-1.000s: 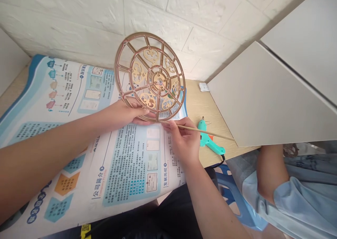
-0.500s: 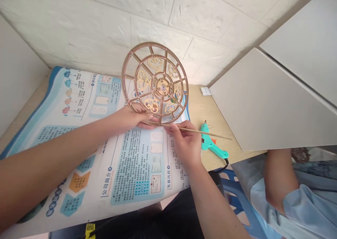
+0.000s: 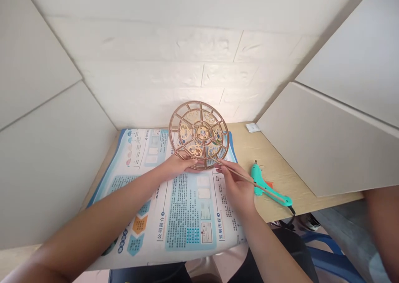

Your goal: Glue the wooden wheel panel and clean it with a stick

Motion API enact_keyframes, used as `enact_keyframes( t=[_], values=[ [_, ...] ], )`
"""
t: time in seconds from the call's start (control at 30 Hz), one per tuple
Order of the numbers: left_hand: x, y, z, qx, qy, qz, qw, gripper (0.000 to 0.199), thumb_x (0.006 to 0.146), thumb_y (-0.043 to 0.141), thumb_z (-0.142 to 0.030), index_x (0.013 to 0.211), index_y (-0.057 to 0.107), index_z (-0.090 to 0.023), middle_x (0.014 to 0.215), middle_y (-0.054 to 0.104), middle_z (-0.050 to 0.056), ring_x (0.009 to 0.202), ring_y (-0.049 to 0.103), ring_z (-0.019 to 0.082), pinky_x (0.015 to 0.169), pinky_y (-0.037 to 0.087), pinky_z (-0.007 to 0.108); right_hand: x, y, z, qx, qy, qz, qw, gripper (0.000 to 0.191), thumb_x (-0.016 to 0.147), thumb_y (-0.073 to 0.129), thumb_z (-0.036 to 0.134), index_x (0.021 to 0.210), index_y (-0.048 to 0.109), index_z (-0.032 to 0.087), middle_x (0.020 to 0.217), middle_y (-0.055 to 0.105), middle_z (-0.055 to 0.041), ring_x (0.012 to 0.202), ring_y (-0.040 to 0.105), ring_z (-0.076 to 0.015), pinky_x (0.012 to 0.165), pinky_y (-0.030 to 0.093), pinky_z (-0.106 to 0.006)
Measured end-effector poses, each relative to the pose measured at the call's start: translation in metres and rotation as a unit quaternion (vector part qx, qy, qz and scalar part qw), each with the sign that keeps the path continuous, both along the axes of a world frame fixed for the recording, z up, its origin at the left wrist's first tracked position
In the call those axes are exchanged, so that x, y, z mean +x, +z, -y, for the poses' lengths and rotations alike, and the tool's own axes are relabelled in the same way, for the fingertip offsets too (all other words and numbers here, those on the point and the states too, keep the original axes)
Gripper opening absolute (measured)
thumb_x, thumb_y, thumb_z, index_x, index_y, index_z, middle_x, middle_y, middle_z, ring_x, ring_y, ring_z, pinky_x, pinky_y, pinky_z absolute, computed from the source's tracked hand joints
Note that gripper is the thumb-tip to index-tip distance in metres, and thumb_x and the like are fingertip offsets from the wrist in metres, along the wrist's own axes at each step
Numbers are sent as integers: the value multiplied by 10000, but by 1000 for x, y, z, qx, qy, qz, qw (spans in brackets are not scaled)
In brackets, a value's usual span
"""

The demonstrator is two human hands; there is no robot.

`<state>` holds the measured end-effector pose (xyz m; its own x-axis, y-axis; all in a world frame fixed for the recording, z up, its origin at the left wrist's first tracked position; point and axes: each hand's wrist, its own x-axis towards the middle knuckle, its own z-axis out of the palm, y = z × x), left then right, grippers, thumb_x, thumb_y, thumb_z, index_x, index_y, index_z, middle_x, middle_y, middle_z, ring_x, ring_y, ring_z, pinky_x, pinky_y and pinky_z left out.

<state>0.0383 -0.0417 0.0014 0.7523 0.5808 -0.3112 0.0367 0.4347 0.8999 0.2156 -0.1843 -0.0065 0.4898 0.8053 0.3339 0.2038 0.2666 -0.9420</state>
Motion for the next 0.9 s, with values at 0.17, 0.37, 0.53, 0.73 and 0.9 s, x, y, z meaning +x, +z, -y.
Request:
enact_keyframes(
  t=[0.17,0.37,0.53,0.73,0.9],
  values=[
    [-1,3,1,2,-10,0,1000,681,613,1000,-604,1121,829,-183,1260,770,161,1235,724,360,1079,620,529,6,-10,-5,0,-14,88,996,250,1002,644,235,1124,853,299,1244,783,-83,1171,752,-224,1027,631,-428],
    [-4,4,3,12,-18,9,1000,663,612,1010,-582,1115,830,-191,1221,785,150,1219,731,353,1156,563,559,6,-10,-8,-65,-41,6,997,273,886,705,386,1074,878,289,1296,756,-105,1179,725,-270,1041,593,-460],
    [-5,3,5,8,-15,26,1000,703,567,1026,-606,1078,835,-161,1234,776,174,1241,714,373,1207,511,584,2,0,-6,-114,-44,-33,992,447,903,638,485,1157,836,175,937,751,-99,621,612,-159,605,546,-335],
    [-9,0,5,-1,5,34,999,744,530,1060,-549,1126,816,-177,1303,753,168,1300,672,388,1230,465,628,-1,12,1,-125,-57,-74,988,336,841,638,488,943,687,172,623,523,13,533,437,-145,494,346,-277],
    [-10,-3,3,-9,15,60,998,605,627,1039,-439,1109,804,-158,1266,762,163,1256,689,335,1202,497,532,0,17,5,-115,-72,-118,984,247,822,633,427,906,510,230,635,453,49,560,422,-140,525,352,-269]
  ],
)
